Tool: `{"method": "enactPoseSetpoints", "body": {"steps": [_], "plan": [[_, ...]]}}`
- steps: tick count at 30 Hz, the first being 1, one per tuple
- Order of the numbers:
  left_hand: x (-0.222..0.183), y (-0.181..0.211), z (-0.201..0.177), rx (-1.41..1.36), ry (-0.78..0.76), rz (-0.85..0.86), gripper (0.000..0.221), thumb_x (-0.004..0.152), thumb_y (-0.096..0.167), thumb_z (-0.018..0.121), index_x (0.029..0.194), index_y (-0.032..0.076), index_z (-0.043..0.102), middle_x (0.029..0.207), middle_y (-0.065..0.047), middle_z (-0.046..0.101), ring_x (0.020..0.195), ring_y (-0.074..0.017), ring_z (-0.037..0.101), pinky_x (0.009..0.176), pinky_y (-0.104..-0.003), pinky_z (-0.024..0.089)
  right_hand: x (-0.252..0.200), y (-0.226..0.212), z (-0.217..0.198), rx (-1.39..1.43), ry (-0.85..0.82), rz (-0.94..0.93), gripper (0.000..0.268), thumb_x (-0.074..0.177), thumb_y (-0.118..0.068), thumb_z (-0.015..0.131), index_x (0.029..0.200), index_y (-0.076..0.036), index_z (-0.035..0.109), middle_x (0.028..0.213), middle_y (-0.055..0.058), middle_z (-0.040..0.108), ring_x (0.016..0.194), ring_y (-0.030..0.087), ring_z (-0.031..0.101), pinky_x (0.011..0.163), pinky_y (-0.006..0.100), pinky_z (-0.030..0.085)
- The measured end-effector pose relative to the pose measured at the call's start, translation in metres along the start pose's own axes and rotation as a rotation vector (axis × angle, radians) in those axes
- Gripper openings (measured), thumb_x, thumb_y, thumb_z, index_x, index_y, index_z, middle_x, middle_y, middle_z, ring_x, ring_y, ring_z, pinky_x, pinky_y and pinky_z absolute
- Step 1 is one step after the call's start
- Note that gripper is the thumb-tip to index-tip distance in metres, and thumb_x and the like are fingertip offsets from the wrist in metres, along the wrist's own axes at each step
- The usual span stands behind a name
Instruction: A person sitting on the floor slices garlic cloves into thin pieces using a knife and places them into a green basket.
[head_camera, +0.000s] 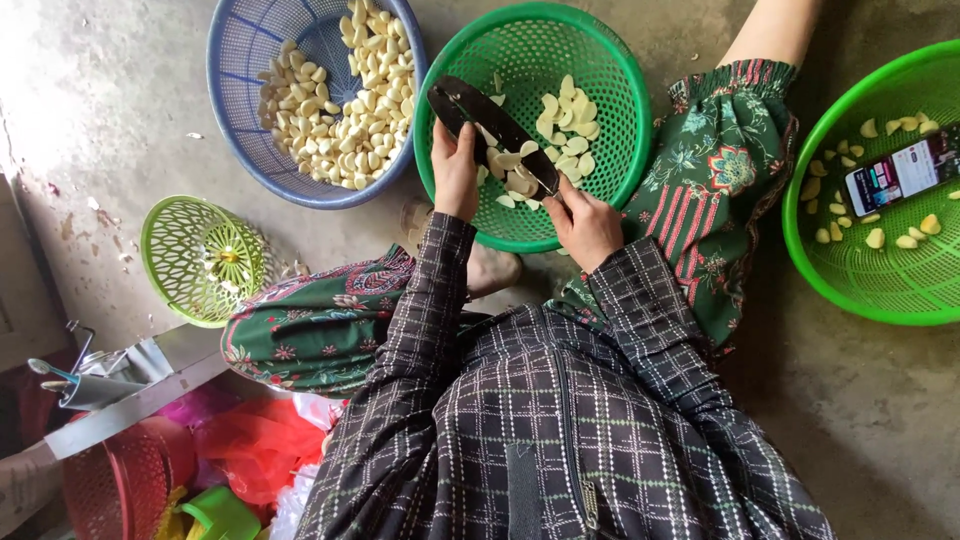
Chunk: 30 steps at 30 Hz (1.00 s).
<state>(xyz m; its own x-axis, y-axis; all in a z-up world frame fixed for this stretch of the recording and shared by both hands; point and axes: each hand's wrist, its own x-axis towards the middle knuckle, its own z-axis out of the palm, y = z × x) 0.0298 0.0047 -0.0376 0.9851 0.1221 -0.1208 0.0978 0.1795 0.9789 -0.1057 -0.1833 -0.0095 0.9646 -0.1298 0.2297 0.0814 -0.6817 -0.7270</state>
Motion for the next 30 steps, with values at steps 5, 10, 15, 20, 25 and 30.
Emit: {"method": "enactPoseSetpoints", "body": {"steps": [5,10,15,20,25,30], "plan": [[-0.001,-0.009,-0.004,0.089,0.032,0.006,0.057,0.110,0.011,0.057,0.160,0.004,0.030,0.153,-0.022,0.048,0.140,-0.0277,0.047,0.116,-0.046,0.045,0.004,-0.010,-0.007,-0.005,-0.012,-0.012,0.044,0.102,-0.039,0.069,0.132,-0.006,0.069,0.083,0.017,0.071,0.073,0.038,0.073,0.056,0.050,0.060],[-0.006,0.009,-0.001,0.340,0.073,0.021,0.056,0.108,0.016,0.058,0.157,0.003,0.033,0.150,-0.025,0.052,0.140,-0.0326,0.049,0.115,-0.049,0.047,0.004,-0.011,-0.006,-0.024,-0.014,-0.008,0.044,0.102,-0.038,0.069,0.131,-0.006,0.070,0.082,0.018,0.070,0.073,0.039,0.072,0.055,0.050,0.059],[-0.011,0.037,0.008,0.538,0.053,0.021,0.057,0.106,0.022,0.062,0.154,0.003,0.039,0.144,-0.024,0.058,0.137,-0.0350,0.054,0.111,-0.050,0.049,0.003,-0.008,-0.004,0.016,-0.015,0.020,0.044,0.102,-0.038,0.069,0.132,-0.006,0.069,0.084,0.019,0.071,0.077,0.040,0.073,0.057,0.051,0.059],[-0.007,0.027,0.000,0.722,0.100,-0.043,0.068,0.100,0.032,0.069,0.155,0.012,0.035,0.127,-0.029,0.067,0.120,-0.0423,0.066,0.100,-0.053,0.058,0.000,-0.003,-0.001,0.008,-0.040,0.038,0.044,0.102,-0.039,0.070,0.134,-0.009,0.070,0.087,0.016,0.074,0.079,0.036,0.074,0.059,0.048,0.061],[-0.008,0.017,0.001,0.689,0.132,-0.081,0.062,0.098,0.037,0.071,0.147,0.009,0.046,0.114,-0.027,0.073,0.111,-0.0420,0.071,0.092,-0.051,0.062,0.006,-0.013,-0.003,0.040,-0.059,0.062,0.041,0.101,-0.034,0.072,0.129,-0.004,0.072,0.086,0.019,0.074,0.080,0.037,0.074,0.059,0.045,0.060],[-0.016,0.047,0.004,0.686,-0.062,0.004,0.042,0.107,0.037,0.054,0.146,0.025,0.044,0.075,-0.007,0.073,0.089,-0.0353,0.075,0.086,-0.054,0.057,0.016,-0.013,0.011,0.493,-0.344,0.666,0.032,0.105,-0.035,0.063,0.119,-0.008,0.072,0.067,0.012,0.071,0.050,0.019,0.068,0.039,0.029,0.057]]}}
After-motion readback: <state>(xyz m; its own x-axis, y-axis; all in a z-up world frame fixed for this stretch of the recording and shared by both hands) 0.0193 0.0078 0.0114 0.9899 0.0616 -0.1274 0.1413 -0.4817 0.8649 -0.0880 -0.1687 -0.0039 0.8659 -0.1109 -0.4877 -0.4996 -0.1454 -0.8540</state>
